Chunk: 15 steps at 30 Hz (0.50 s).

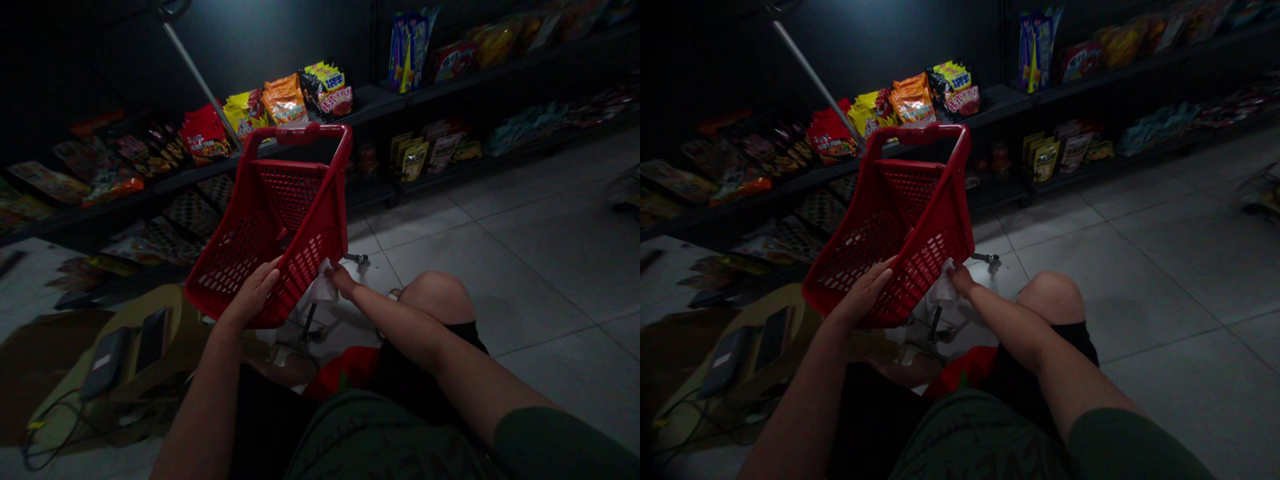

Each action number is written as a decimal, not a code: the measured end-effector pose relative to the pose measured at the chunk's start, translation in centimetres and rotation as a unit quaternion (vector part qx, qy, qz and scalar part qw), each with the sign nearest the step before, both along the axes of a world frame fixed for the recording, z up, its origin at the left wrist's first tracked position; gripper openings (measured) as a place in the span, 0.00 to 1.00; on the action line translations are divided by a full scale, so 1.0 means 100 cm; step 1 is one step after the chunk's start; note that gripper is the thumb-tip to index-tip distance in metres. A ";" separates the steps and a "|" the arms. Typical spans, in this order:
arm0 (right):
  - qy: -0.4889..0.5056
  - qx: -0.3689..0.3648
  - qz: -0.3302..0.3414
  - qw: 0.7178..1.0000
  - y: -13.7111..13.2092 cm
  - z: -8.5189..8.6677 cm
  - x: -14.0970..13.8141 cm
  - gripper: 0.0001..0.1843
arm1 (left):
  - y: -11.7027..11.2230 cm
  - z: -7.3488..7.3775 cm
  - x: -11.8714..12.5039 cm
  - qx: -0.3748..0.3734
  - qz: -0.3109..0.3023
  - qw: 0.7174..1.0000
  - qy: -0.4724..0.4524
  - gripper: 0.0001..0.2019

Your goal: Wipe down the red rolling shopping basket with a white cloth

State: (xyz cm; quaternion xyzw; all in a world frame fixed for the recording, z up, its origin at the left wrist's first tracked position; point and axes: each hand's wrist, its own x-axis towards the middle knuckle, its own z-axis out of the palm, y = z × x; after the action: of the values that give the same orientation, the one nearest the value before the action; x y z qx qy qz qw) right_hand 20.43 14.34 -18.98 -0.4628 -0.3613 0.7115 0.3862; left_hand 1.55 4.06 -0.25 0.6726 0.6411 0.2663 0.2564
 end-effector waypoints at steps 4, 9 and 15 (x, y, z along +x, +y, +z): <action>0.020 0.001 -0.008 1.000 -0.006 -0.003 -0.001 0.23 | 0.000 0.000 0.000 0.007 -0.003 1.000 0.005 0.26; 0.050 -0.008 0.019 0.999 -0.015 -0.006 -0.005 0.24 | 0.000 -0.001 0.000 0.010 -0.006 1.000 0.019 0.27; 0.064 -0.007 0.086 0.994 -0.016 -0.007 -0.002 0.27 | 0.004 -0.004 -0.002 0.017 -0.001 1.000 0.004 0.27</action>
State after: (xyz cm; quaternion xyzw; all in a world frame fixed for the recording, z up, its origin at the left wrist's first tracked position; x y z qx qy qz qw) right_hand 20.24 12.77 -19.72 -0.3857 -0.3693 0.7729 0.3427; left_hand 1.35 4.48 -0.63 0.6784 0.6371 0.2743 0.2423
